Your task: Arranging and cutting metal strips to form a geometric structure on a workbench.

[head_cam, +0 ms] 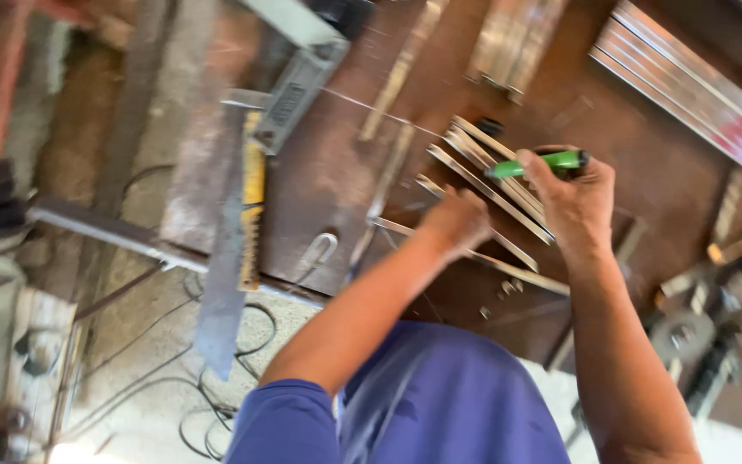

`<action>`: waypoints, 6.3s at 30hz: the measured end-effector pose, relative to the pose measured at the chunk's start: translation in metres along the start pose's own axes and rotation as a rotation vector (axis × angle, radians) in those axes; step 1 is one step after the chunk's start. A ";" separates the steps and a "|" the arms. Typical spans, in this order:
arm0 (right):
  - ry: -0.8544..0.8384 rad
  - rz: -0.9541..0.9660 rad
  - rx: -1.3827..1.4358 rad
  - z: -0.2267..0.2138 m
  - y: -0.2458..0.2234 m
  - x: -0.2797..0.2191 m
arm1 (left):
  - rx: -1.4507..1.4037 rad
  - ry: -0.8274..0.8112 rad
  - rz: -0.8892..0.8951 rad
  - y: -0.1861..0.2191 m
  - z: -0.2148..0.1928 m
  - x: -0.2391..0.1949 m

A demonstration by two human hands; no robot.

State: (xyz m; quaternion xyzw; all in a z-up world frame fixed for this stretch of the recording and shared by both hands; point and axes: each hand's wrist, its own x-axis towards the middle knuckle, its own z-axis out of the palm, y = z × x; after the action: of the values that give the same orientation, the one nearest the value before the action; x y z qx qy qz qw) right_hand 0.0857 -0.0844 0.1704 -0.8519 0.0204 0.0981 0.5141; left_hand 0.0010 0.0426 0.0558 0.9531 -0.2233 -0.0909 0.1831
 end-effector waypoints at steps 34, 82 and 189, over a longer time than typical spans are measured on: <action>0.258 0.227 0.146 -0.100 0.168 -0.157 | 0.397 0.178 0.187 -0.021 -0.011 -0.006; -0.484 -0.174 -0.799 -0.071 0.059 -0.003 | 0.221 0.391 0.121 0.015 -0.030 -0.091; -0.344 -0.229 -0.934 -0.036 0.171 -0.072 | 0.191 0.054 0.010 -0.001 0.037 -0.001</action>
State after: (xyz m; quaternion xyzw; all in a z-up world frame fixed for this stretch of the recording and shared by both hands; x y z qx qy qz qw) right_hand -0.0027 -0.2016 0.0516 -0.9591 -0.2041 0.1786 0.0817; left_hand -0.0089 0.0321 0.0221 0.9672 -0.2305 -0.0426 0.0980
